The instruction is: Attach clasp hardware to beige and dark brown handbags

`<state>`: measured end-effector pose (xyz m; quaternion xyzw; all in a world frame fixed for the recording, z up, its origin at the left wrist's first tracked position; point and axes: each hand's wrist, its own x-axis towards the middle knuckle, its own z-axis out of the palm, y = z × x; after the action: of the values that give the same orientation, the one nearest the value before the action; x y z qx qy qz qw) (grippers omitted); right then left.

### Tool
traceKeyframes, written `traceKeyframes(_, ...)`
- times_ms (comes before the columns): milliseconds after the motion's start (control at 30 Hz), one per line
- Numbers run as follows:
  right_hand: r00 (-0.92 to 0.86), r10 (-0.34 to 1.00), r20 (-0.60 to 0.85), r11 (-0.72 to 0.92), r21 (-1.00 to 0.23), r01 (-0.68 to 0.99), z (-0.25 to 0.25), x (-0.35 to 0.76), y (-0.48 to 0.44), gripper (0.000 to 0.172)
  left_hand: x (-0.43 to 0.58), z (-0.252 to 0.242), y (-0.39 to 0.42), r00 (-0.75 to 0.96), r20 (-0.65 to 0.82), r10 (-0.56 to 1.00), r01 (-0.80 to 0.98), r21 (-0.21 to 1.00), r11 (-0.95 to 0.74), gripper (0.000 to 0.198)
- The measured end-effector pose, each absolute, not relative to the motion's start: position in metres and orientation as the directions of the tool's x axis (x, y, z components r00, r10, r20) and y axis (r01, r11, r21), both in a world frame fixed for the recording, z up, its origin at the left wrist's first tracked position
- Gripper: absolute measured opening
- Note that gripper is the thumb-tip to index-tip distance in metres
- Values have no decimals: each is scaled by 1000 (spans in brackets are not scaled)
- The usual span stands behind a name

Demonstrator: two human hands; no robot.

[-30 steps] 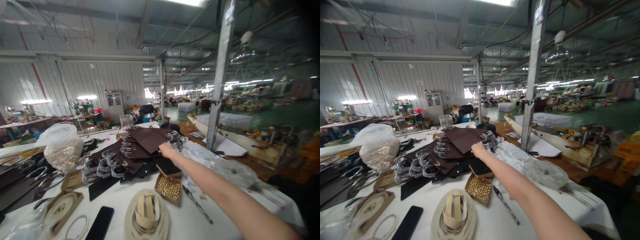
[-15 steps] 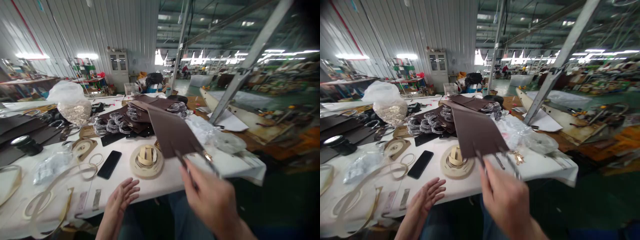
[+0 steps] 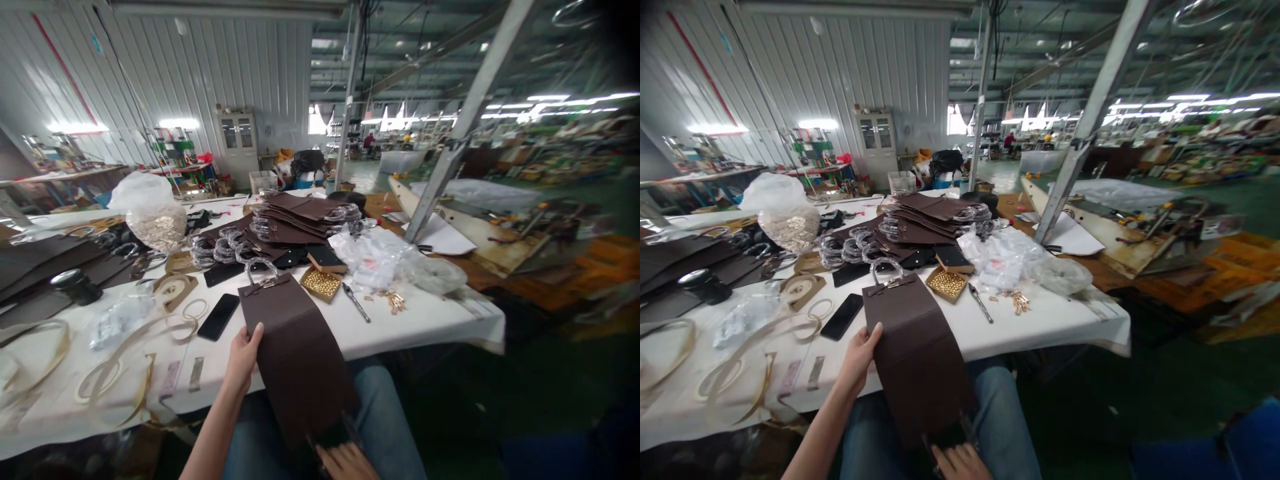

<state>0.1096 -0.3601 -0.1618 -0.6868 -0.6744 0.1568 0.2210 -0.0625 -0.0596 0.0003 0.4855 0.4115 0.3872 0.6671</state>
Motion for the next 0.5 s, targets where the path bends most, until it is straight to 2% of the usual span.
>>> traceKeyframes(67,41,999,-29,-50,-547,836,-155,111,-351,64,-58,-2,-57,327,-100,940,-60,990,126,77)
traceKeyframes(133,49,993,-110,-104,-570,815,-150,110,-342,64,-57,-4,-58,277,-88,957,24,996,85,80)
traceKeyframes(200,23,986,-166,-116,-578,808,-145,110,-337,50,-60,-6,-62,199,-86,976,99,993,67,80)
traceKeyframes(267,-28,987,-160,-68,-560,826,-132,112,-334,24,-66,-9,-67,145,-77,986,207,977,46,79)
traceKeyframes(300,-41,992,-120,-32,-548,836,-120,114,-330,14,-70,-11,-70,147,-68,987,268,963,26,78)
traceKeyframes(400,19,990,137,62,-562,825,-58,126,-296,32,-77,-16,-75,262,-34,964,438,895,-87,74)
traceKeyframes(500,169,913,372,125,-648,751,10,151,-216,25,-79,-21,-75,356,-43,934,591,784,-189,67)
